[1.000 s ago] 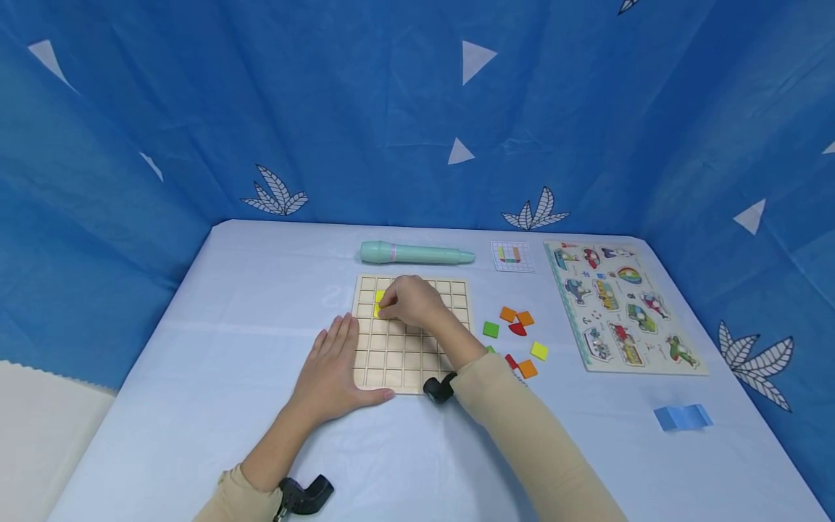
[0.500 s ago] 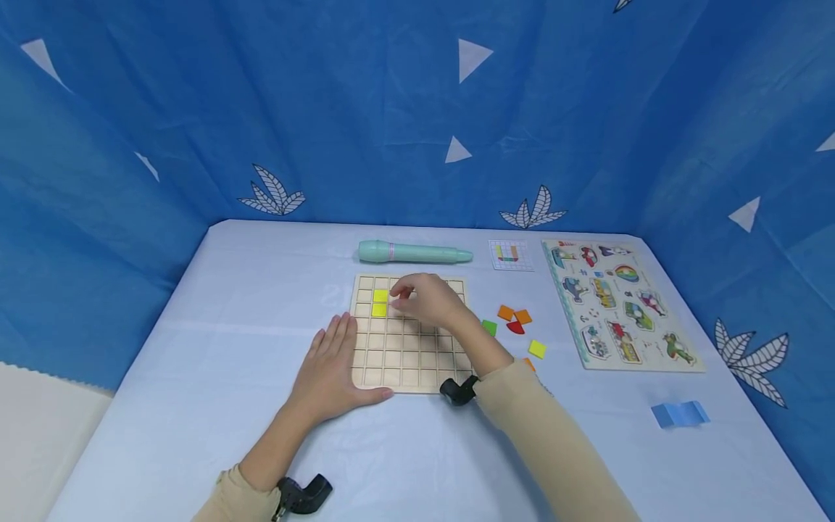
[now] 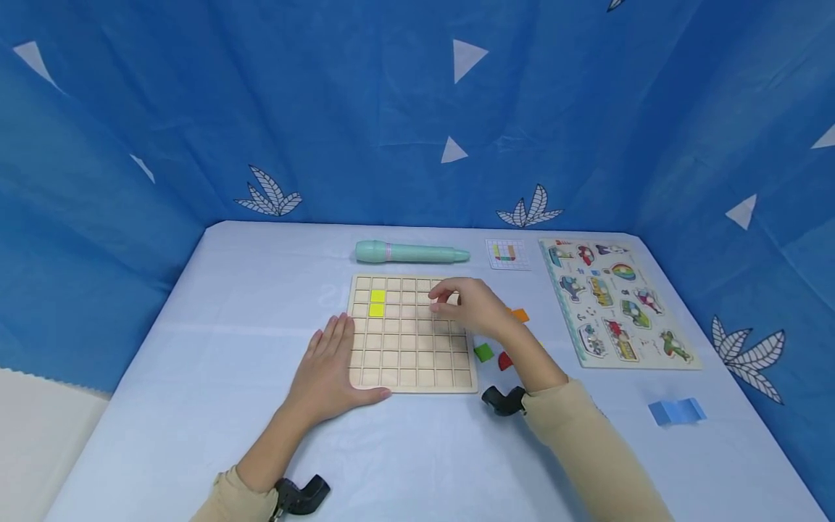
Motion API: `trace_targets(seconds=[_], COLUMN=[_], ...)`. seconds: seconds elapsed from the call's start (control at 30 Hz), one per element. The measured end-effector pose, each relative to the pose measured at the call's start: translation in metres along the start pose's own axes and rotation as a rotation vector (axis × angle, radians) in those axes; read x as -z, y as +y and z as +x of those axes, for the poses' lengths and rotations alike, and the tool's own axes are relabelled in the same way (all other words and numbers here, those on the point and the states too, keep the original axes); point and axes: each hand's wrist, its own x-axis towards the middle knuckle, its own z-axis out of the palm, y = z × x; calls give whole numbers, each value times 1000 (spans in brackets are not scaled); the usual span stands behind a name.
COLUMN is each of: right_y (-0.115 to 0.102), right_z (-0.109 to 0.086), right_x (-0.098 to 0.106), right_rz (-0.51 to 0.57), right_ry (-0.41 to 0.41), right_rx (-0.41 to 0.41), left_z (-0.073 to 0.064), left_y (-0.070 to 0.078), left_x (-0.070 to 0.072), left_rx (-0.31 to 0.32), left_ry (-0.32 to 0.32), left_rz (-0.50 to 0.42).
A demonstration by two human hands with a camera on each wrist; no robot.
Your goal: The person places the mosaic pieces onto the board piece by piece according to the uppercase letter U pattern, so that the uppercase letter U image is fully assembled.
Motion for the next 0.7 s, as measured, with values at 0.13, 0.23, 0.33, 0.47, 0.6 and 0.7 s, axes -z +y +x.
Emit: trace_targets(seconds=[0.13, 0.23, 0.33, 0.47, 0.6, 0.7], right_y=[8, 14, 22, 34, 49, 59], right_z=[-11, -20, -28, -40, -52, -60], right_x=[8, 14, 19, 25, 31, 36], right_rz=[-5, -13, -11, -2, 1, -5], right_ry=[27, 47, 65, 86, 108, 122], right_rx=[-25, -36, -43, -61, -90, -111], left_z=[-1, -1, -1, -1, 0, 0], left_y=[-1, -2, -3, -3, -2, -2], left_x=[0, 0, -1, -1, 0, 0], left_rx=[1, -2, -7, -9, -10, -9], left_ry=[3, 3, 4, 6, 1, -2], left_rz=[-4, -4, -2, 0, -7, -7])
